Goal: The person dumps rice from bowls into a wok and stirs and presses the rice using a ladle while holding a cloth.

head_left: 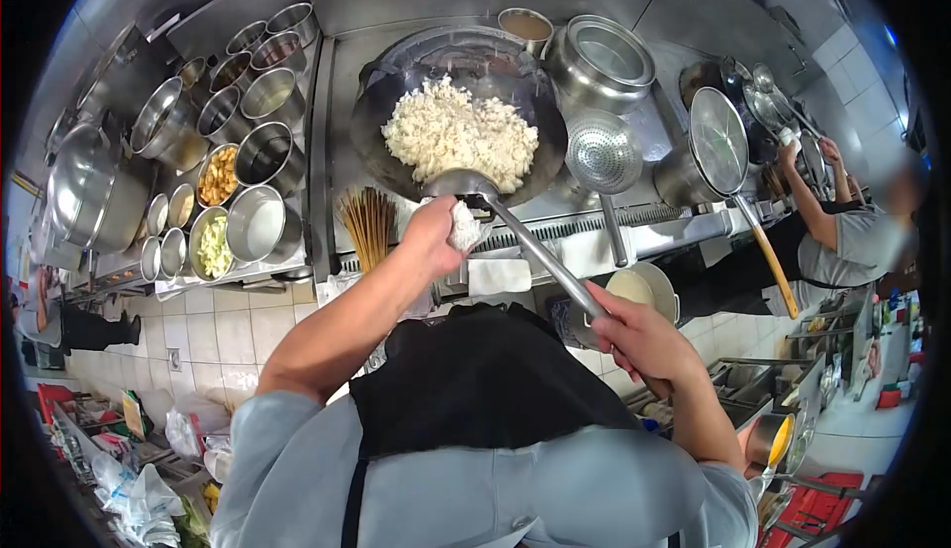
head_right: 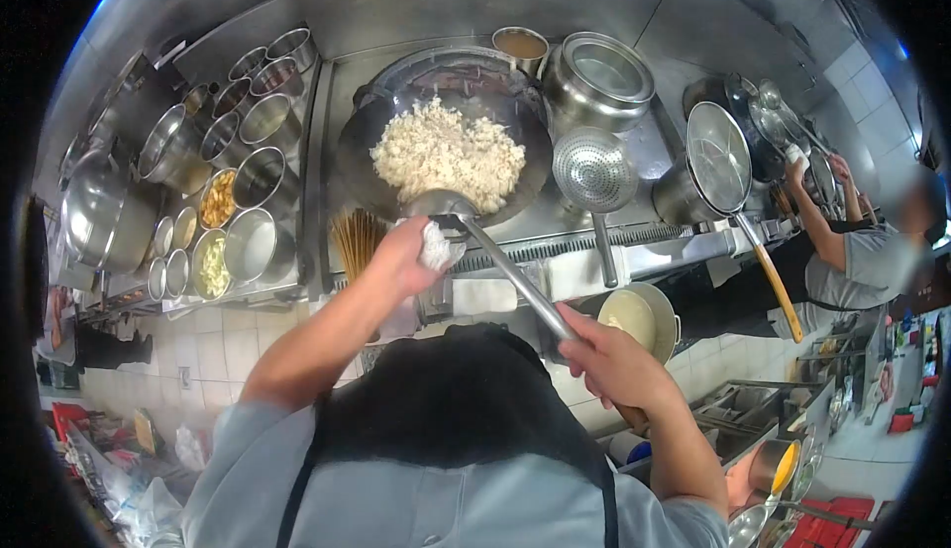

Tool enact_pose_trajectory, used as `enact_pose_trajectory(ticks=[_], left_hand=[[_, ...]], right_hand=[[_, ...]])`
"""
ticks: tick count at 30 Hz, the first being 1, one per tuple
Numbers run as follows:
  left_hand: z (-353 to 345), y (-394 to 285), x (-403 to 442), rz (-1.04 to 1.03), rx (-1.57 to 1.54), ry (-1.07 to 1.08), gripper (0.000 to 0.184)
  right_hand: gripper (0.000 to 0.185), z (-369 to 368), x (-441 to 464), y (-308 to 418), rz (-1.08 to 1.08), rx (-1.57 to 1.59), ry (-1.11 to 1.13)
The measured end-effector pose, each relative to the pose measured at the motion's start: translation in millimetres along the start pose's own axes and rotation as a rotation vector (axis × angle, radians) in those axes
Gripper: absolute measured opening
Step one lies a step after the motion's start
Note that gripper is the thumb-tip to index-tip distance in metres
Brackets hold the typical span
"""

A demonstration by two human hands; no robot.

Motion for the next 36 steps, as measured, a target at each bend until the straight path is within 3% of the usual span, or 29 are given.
enact_pose_trajectory(ticks=[1,4,5,7,9,13,17,19,21,24,28,29,32,33,36], left_hand=[[-4,-5,-4,-0.018,0.035,-0.024,0.022],[20,-11,42,-0.042,0.144,-0.042,0.020],[48,-6,103,-0.133,0.093,0.198,0.018],[64,17,73,-0.265,0.096,0.167,0.020],[71,42,27,-0.323,0.102,0.131,0.022],[42,7,49,-0.265,0.018,0.106,0.013],[27,-17,118,-0.273,0.053,0.039,0.011],[31,-17,142,-0.284,0.061,0.072,0.014],[39,-9,144,-0.231,0.138,0.018,0.019],[45,-22,119,-0.155,0.351,-0.116,0.035],[52,0,57,0.029,0.343,0.171,0.044],[41,1,21,0.064,0.323,0.063,0.039],[66,15,15,0.019,0.352,0.139,0.035],[61,8,-14,0.013,0.371,0.099,0.033],[77,-17,-67,-0.119,0.369,0.117,0.032]], right_hand=[[0.061,0,-2,-4,-0.032,-0.030,0.031],[0.062,3,69,-10,0.197,-0.253,-0.104],[0.061,6,116,-26,0.338,-0.302,-0.220],[0.060,8,154,-20,0.462,-0.385,-0.385],[0.061,9,165,-3,0.407,-0.467,-0.460],[0.056,8,107,12,0.300,-0.072,-0.296],[0.056,21,76,28,0.474,-0.134,-0.519],[0.058,26,141,4,0.576,-0.379,-0.627],[0.060,26,188,1,0.263,-0.601,-0.492],[0.057,36,193,17,0.428,-0.452,-0.461],[0.059,25,181,33,0.652,-0.255,-0.531],[0.060,16,193,37,0.620,-0.252,-0.526],[0.061,7,241,57,0.287,-0.288,-0.361],[0.059,17,255,69,0.451,-0.453,-0.483],[0.056,26,224,91,0.573,-0.388,-0.533]])
Point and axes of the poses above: each hand's wrist, its own x-axis towards the middle knuckle, its own z-axis out of the back of the hand, y = z × x, the point moved 8 cm from there along x, towards the middle knuckle, and after that the axes turned 2 degrees about -z, right-handed, at the moved point
